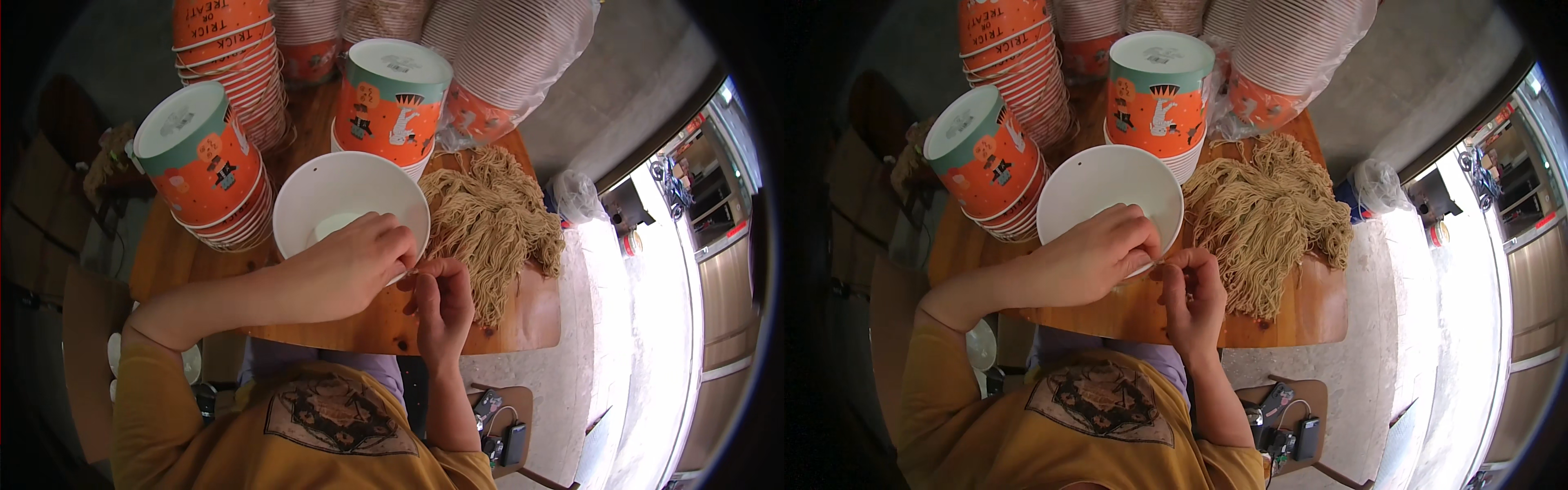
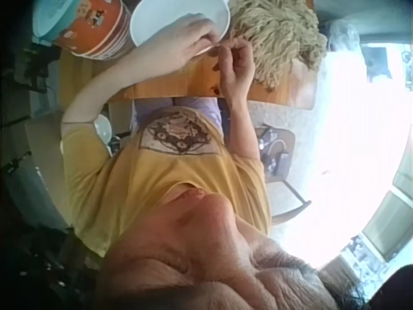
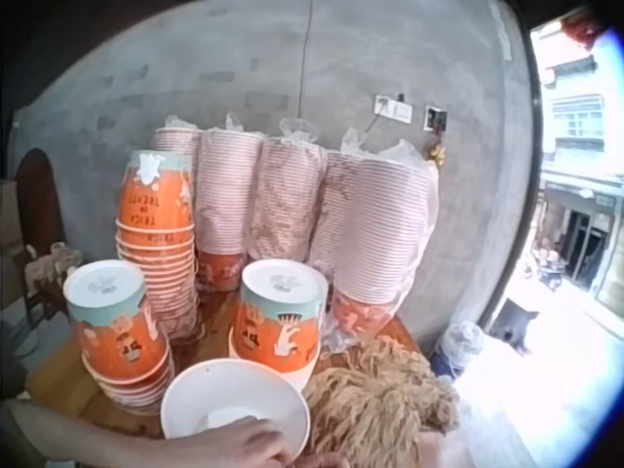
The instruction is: Threading elastic strings through holes in paper buckets.
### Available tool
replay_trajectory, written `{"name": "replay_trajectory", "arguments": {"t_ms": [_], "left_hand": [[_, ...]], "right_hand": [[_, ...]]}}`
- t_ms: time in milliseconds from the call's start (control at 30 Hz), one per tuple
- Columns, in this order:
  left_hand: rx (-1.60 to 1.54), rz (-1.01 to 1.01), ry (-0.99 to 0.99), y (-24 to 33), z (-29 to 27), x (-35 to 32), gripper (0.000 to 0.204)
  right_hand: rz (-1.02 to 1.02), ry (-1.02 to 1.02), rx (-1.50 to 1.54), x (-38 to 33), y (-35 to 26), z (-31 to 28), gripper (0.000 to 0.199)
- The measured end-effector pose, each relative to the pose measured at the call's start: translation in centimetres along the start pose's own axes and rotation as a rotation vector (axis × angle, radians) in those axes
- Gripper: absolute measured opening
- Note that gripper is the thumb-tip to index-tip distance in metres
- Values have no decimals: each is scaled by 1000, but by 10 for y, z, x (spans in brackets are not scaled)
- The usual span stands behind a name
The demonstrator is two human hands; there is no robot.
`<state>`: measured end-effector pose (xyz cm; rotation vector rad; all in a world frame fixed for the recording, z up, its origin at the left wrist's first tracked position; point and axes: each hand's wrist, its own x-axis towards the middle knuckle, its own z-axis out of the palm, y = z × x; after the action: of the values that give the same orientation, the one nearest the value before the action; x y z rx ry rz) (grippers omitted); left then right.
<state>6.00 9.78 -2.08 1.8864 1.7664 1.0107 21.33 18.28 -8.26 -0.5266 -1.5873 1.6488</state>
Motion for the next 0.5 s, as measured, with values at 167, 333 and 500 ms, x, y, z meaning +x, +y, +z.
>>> {"name": "replay_trajectory", "arguments": {"t_ms": [167,333,500], "left_hand": [[179,99,80,-4,5,-1,6],[116,68,92,-6,6,1,7],[103,50,100,-6,6,0,10]], "right_hand": [[-38,-7,-100,0,4,-7,6],[-38,6,-57,-1,6,-10,4],[-133,12,-103,-4,12,-11,4]]}}
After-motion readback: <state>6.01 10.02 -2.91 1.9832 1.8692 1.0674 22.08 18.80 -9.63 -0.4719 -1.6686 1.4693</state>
